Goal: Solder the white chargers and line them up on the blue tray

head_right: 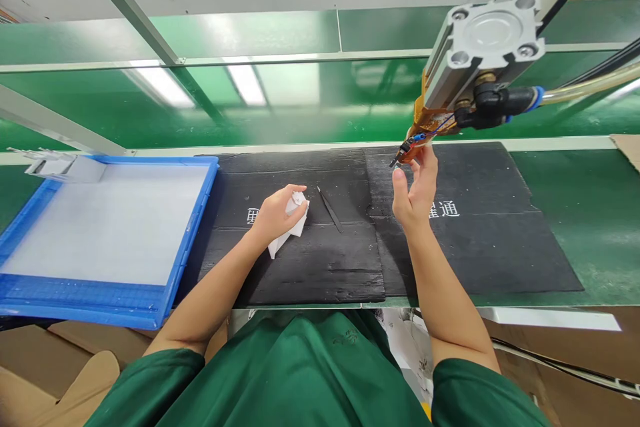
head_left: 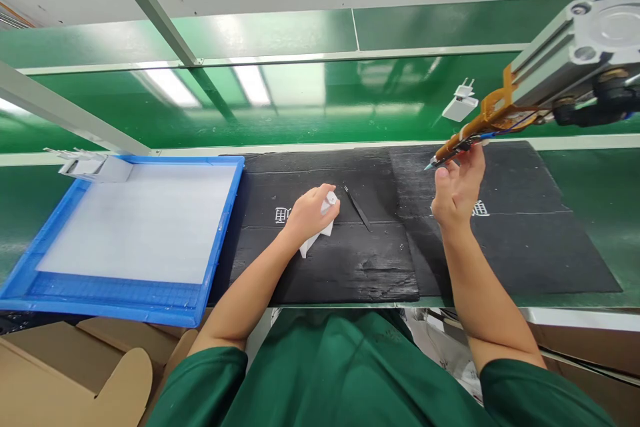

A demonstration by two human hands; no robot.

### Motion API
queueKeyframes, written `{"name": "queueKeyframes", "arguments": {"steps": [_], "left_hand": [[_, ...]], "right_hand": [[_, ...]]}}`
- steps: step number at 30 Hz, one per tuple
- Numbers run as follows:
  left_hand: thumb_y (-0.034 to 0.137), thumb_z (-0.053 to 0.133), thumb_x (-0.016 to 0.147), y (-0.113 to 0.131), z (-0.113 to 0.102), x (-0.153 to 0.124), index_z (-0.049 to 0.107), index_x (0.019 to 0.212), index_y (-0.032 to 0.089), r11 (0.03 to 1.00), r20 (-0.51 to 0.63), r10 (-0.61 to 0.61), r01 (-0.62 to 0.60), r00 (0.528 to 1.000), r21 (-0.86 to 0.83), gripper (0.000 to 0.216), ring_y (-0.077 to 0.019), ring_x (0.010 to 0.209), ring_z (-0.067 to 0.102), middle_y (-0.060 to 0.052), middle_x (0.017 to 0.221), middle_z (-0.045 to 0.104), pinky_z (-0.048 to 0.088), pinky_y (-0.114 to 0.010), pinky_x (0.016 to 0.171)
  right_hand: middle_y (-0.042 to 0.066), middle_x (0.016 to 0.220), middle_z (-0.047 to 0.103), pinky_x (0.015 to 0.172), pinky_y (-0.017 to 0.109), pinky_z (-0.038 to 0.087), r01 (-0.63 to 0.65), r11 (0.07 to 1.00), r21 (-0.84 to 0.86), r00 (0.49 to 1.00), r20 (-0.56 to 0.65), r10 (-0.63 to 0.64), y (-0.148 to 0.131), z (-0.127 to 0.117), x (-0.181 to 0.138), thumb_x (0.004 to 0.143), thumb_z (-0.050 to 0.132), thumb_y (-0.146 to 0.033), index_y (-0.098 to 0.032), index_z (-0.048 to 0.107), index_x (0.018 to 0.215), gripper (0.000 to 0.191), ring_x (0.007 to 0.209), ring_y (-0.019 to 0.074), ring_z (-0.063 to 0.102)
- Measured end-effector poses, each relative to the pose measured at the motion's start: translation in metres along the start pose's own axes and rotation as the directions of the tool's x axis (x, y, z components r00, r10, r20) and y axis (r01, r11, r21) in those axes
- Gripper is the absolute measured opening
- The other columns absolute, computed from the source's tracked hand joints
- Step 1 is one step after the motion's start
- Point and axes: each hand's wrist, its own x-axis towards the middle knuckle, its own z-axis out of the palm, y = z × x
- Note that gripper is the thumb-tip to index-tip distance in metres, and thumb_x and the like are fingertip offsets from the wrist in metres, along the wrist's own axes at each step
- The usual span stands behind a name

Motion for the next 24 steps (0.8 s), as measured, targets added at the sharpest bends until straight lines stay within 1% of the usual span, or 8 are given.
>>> {"name": "queueKeyframes", "arguments": {"steps": [3, 5, 9, 12, 15, 19, 24], "left_hand": [[0.032, 0.056, 0.088, -0.001, 0.001, 0.000, 0.064, 0.103, 0.021, 0.998, -0.075, 0.000, 0.006, 0.997, 0.069, 0.020, -0.0179, 0.084, 0.068, -0.004, 0.089, 0.072, 0.049, -0.026, 0.074], [0.034, 0.058, 0.086, -0.002, 0.001, 0.001, 0.065, 0.098, 0.021, 0.995, -0.094, -0.022, 0.032, 0.995, 0.099, 0.019, -0.0170, 0.079, 0.067, -0.002, 0.084, 0.073, 0.048, -0.025, 0.071], [0.035, 0.061, 0.084, -0.001, -0.001, 0.001, 0.067, 0.097, 0.021, 0.991, -0.098, -0.073, 0.083, 0.993, 0.104, 0.020, -0.0154, 0.069, 0.066, 0.000, 0.076, 0.071, 0.046, -0.024, 0.067], [0.035, 0.063, 0.083, -0.002, -0.004, 0.001, 0.067, 0.096, 0.021, 0.990, -0.079, -0.123, 0.127, 0.989, 0.054, 0.019, -0.0136, 0.065, 0.064, 0.001, 0.074, 0.070, 0.046, -0.023, 0.066], [0.035, 0.063, 0.083, -0.002, -0.007, 0.001, 0.067, 0.096, 0.022, 0.988, -0.034, -0.156, 0.156, 0.987, 0.001, 0.019, -0.0114, 0.060, 0.061, 0.003, 0.073, 0.070, 0.045, -0.021, 0.064], [0.032, 0.060, 0.084, 0.001, -0.011, 0.001, 0.064, 0.098, 0.022, 0.988, 0.017, -0.151, 0.152, 0.988, -0.013, 0.018, -0.0113, 0.058, 0.059, 0.004, 0.071, 0.068, 0.043, -0.021, 0.061], [0.024, 0.056, 0.082, 0.007, -0.012, 0.001, 0.063, 0.100, 0.022, 0.992, 0.064, -0.128, 0.126, 0.990, 0.028, 0.019, -0.0129, 0.058, 0.059, 0.003, 0.067, 0.065, 0.043, -0.023, 0.061]], "right_hand": [[0.008, 0.140, 0.050, 0.107, 0.053, 0.048, -0.012, 1.000, -0.019, 1.000, 0.000, 0.012, -0.001, 0.000, 0.000, 0.089, 0.057, -0.047, -0.035, 0.039, 0.145, 0.060, 0.128, 0.0253, 0.053], [0.008, 0.139, 0.050, 0.106, 0.053, 0.048, -0.016, 1.000, -0.027, 1.000, 0.001, 0.016, -0.002, 0.001, 0.001, 0.089, 0.057, -0.049, -0.035, 0.038, 0.144, 0.060, 0.128, 0.0258, 0.054], [0.008, 0.140, 0.049, 0.106, 0.054, 0.049, -0.015, 0.999, -0.041, 1.000, 0.008, 0.015, -0.004, 0.001, 0.002, 0.090, 0.055, -0.050, -0.038, 0.036, 0.145, 0.060, 0.128, 0.0256, 0.053], [0.008, 0.140, 0.048, 0.105, 0.053, 0.049, -0.009, 0.998, -0.056, 1.000, 0.022, 0.010, -0.004, 0.001, 0.002, 0.091, 0.053, -0.051, -0.039, 0.034, 0.146, 0.059, 0.127, 0.0255, 0.053], [0.007, 0.141, 0.047, 0.104, 0.052, 0.050, 0.030, 0.997, -0.064, 0.999, 0.035, -0.028, -0.003, 0.000, 0.002, 0.092, 0.052, -0.048, -0.040, 0.032, 0.147, 0.059, 0.127, 0.0251, 0.053], [0.006, 0.141, 0.047, 0.104, 0.050, 0.050, 0.069, 0.997, -0.046, 0.997, 0.040, -0.068, -0.001, 0.000, 0.002, 0.092, 0.053, -0.044, -0.040, 0.032, 0.147, 0.059, 0.127, 0.0238, 0.052], [0.006, 0.140, 0.047, 0.104, 0.051, 0.050, 0.045, 0.998, -0.047, 0.999, 0.033, -0.043, -0.001, 0.001, 0.002, 0.091, 0.054, -0.046, -0.039, 0.032, 0.147, 0.060, 0.126, 0.0248, 0.053]]}}
